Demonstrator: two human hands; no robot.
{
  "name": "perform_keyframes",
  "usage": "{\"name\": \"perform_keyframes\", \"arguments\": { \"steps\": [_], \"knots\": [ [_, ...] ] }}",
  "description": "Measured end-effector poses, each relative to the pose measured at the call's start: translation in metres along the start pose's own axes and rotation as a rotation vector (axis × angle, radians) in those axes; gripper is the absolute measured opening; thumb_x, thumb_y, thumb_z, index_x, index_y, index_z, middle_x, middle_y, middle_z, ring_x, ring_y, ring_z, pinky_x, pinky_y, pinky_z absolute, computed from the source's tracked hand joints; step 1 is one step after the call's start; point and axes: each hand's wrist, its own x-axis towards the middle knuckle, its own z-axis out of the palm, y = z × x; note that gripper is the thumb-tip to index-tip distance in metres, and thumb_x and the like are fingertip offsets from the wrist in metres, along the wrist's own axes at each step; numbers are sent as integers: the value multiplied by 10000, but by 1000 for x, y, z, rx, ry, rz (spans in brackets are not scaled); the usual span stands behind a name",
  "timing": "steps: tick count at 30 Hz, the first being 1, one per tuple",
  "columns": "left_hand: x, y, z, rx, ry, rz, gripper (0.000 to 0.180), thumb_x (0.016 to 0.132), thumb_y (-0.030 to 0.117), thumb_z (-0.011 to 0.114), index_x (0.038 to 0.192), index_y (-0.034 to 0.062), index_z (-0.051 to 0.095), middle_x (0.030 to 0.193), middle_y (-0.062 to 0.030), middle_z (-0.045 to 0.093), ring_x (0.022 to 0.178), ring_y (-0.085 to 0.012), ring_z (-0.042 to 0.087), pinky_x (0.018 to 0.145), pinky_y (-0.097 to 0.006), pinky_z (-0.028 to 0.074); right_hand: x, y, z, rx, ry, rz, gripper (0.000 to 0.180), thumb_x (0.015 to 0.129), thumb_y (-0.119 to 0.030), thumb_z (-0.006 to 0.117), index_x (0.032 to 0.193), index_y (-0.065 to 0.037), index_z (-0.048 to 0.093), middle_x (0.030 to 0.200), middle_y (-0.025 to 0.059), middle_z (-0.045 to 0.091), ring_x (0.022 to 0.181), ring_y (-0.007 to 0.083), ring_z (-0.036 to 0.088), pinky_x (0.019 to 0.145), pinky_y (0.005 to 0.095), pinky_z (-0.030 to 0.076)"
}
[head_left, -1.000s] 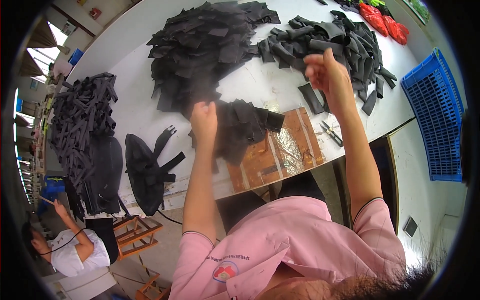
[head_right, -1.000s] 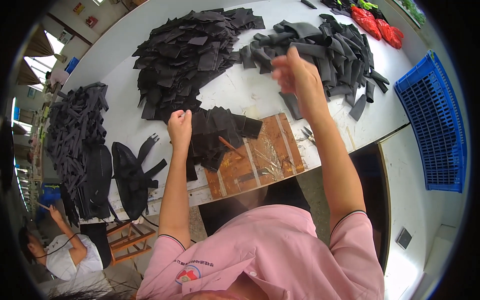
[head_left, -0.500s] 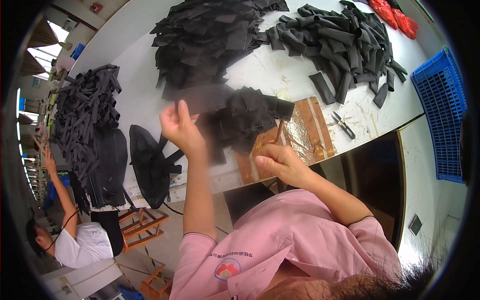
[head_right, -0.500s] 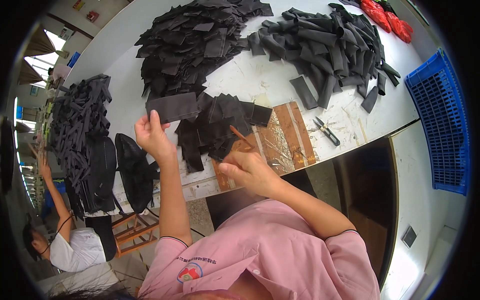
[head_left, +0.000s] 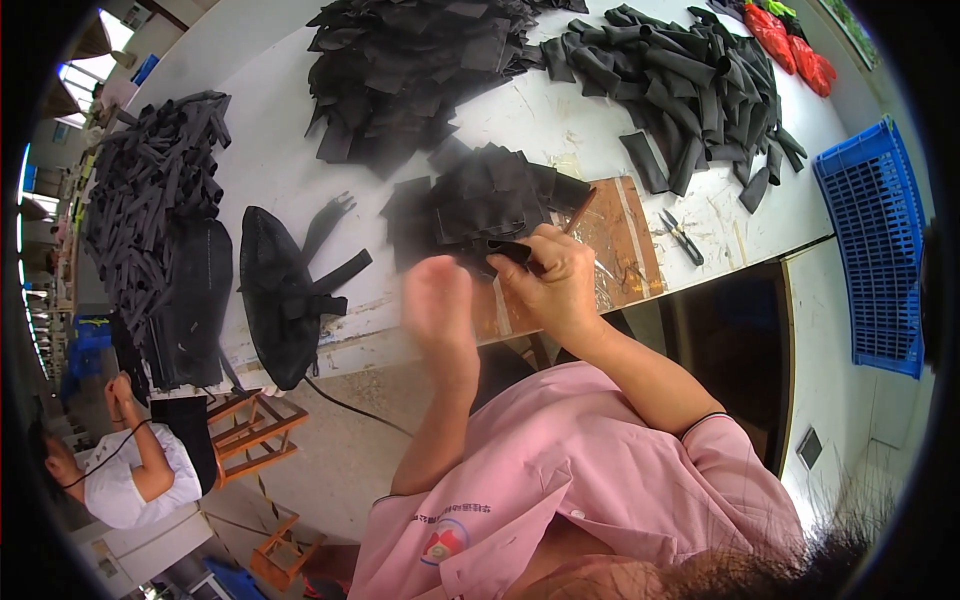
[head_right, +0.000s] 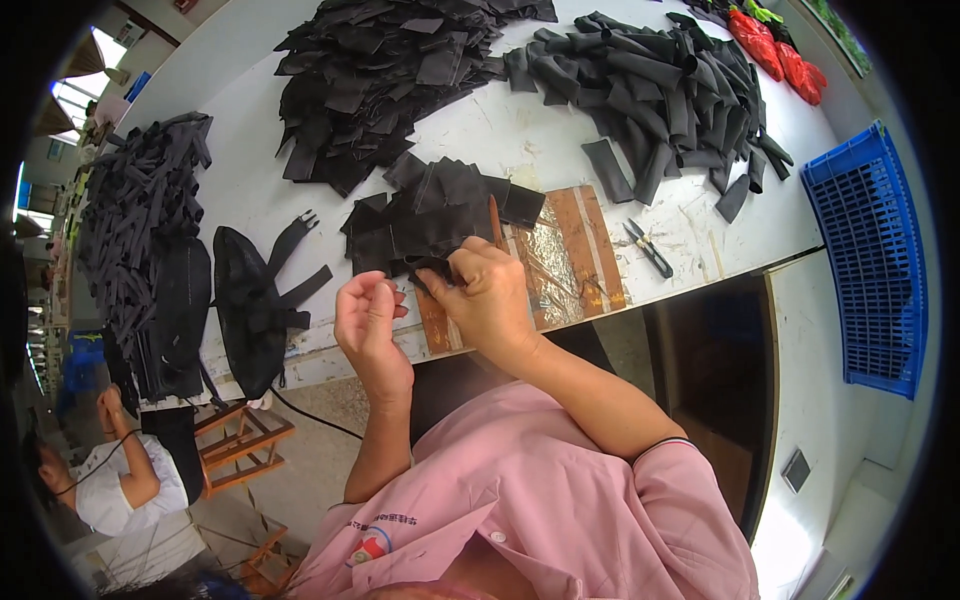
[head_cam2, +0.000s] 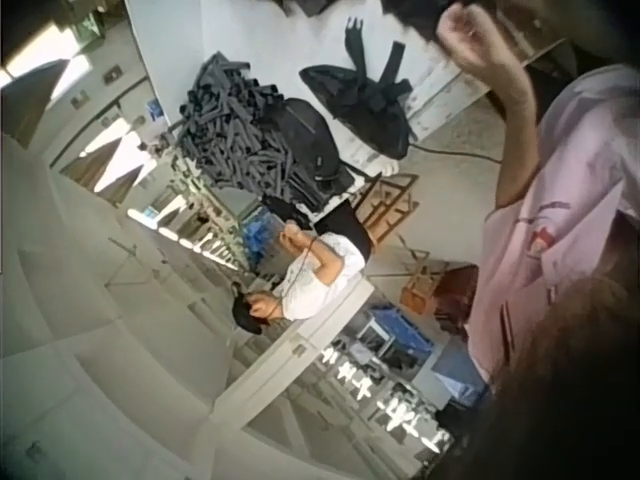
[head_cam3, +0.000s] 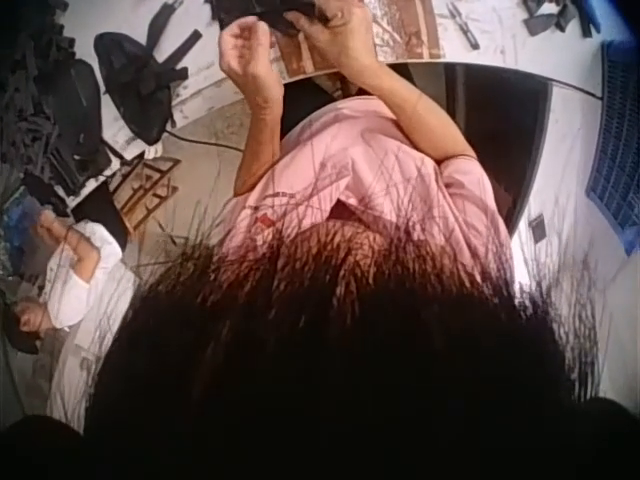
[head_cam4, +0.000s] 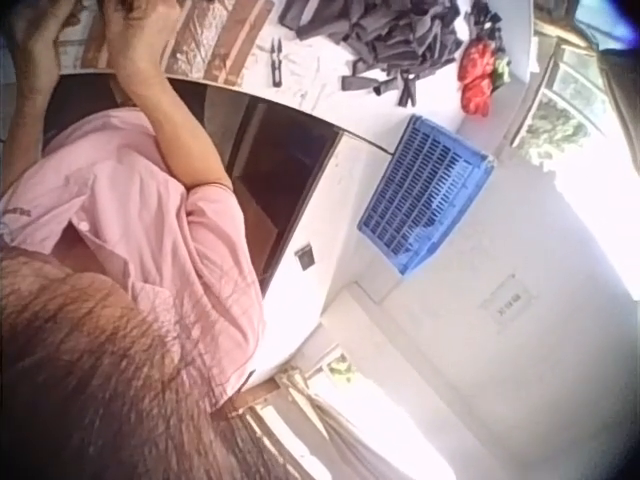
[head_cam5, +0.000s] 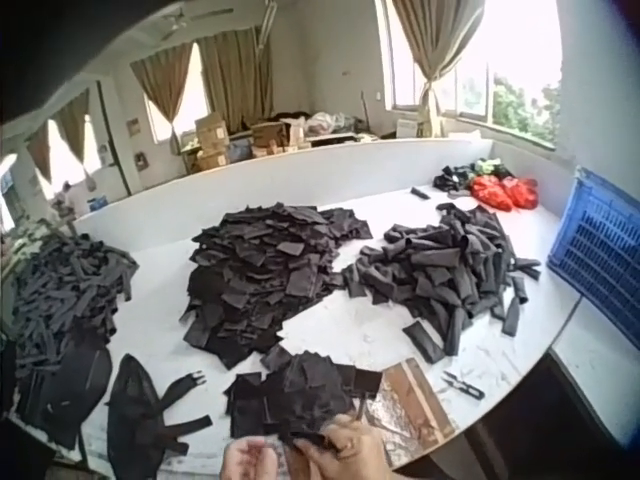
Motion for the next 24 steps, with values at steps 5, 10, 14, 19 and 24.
{"name": "perform_keyframes", "arguments": {
  "steps": [5, 10, 14, 19, 24],
  "knots": [
    [1, 16, 6, 61, -311, -144, 125, 789, 133, 599, 778, 21, 544, 662, 13, 515, 580, -46, 450, 533, -186, 361, -9, 9, 4, -51, 53, -145, 171, 561, -62, 671, 562, -16, 507, 589, 94, 469, 548, 263, 490, 481, 362, 393],
    [1, 11, 2, 71, -332, -229, 110, 770, 120, 621, 779, 26, 564, 665, -4, 560, 545, -50, 484, 509, -172, 378, -13, 13, -1, -220, 21, -271, 178, 477, -43, 640, 559, -42, 483, 623, 70, 469, 609, 257, 497, 516, 360, 415],
    [3, 8, -1, -6, -340, -319, 88, 768, 93, 616, 795, 21, 573, 686, -24, 584, 543, -61, 508, 503, -169, 392, -17, 16, -6, -297, -35, -325, 198, 474, -39, 643, 608, -54, 498, 694, 70, 478, 658, 251, 500, 535, 354, 424],
    [8, 0, -12, -229, -395, -575, 52, 761, 39, 611, 791, 15, 575, 676, -21, 581, 529, -60, 495, 502, -172, 392, -16, 11, -18, -341, -172, -364, 255, 539, -120, 705, 692, -20, 527, 774, 95, 500, 679, 251, 528, 563, 332, 451],
    [0, 7, -11, 12, -446, -290, 76, 767, 67, 614, 809, 12, 581, 677, -4, 574, 600, -63, 516, 546, -188, 405, -13, 3, -34, 225, -312, -37, 545, 612, -386, 717, 912, 43, 568, 826, 129, 526, 648, 212, 564, 579, 265, 454]
  ]
}}
